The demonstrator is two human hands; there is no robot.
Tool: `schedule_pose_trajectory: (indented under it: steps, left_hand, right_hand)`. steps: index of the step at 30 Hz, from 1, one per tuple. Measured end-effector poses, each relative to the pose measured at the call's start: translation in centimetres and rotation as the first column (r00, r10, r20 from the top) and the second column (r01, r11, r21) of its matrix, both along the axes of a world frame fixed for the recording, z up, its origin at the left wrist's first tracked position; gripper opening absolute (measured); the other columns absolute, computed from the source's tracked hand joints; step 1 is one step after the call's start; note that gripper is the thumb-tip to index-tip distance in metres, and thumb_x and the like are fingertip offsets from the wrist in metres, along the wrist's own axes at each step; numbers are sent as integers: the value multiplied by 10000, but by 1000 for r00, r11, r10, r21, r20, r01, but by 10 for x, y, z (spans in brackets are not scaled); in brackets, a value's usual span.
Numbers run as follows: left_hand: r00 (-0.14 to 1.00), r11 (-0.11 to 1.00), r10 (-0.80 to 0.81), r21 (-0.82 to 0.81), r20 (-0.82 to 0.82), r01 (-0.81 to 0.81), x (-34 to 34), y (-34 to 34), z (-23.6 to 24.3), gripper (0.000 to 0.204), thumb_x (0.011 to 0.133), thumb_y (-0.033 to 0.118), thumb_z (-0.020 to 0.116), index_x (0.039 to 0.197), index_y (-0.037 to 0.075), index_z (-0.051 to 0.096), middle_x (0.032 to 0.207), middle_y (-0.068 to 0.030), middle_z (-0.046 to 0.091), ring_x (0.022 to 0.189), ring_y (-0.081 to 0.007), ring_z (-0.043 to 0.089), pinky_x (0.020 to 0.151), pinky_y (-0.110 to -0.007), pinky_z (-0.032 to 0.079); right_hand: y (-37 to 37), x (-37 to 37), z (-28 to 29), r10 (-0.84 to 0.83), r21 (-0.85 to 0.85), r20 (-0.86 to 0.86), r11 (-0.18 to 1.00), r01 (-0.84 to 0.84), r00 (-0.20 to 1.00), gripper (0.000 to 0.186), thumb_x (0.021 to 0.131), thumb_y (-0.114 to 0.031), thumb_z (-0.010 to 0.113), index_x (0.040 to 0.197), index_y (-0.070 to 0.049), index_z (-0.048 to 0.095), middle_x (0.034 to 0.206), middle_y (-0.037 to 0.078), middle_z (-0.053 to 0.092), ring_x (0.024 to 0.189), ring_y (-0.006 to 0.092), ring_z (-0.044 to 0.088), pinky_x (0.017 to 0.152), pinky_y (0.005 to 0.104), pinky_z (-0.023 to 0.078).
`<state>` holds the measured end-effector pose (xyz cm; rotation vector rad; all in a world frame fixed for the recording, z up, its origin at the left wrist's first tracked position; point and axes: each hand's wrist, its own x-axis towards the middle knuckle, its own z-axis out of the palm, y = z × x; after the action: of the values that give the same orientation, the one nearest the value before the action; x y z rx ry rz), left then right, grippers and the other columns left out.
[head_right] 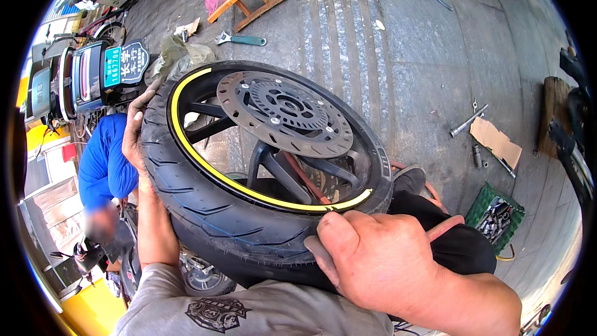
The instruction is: The person prepares and repairs a motorcycle tire by using pliers to work on the valve stem, inserting a metal rod, and applying a spray adhesive to the tire's inner rim.
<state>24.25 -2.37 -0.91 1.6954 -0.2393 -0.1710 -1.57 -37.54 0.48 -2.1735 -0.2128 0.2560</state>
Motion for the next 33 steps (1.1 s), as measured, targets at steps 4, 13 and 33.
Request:
schedule_pose_trajectory:
  steps: [4, 13, 33]
  left_hand:
    - [1000, 1000, 6, 27, 1, -6, 2, 4, 0, 561, 1029, 251, 441, 1438, -111, 573, 1553, -258, 571, 1467, -326, 520, 1285, -449, 338]
    - [974, 986, 58, -139, -221, -90, 7, 21, -5, 627, 1058, 240, 408, 1585, -95, 462, 1547, -265, 585, 1436, -348, 579, 1271, -454, 388]
    - [992, 993, 37, -105, -120, -50, 11, 12, -7, 612, 1057, 264, 419, 1520, -123, 524, 1466, -274, 643, 1367, -347, 629, 1233, -455, 435]
  right_hand:
    - [10, -11, 2, 125, -29, 28, 992, -125, 992, 358, 833, -249, 868, 852, -64, 561, 650, 77, 572, 534, 289, 653, 500, 400, 528]
    - [15, -25, -3, 192, 10, -18, 981, -192, 981, 345, 914, -388, 738, 861, -92, 570, 661, 65, 606, 574, 263, 708, 576, 459, 594]
    - [3, -17, -3, -69, 55, 218, 997, 59, 974, 523, 737, -422, 907, 900, -41, 588, 926, 135, 509, 632, 245, 585, 487, 368, 503]
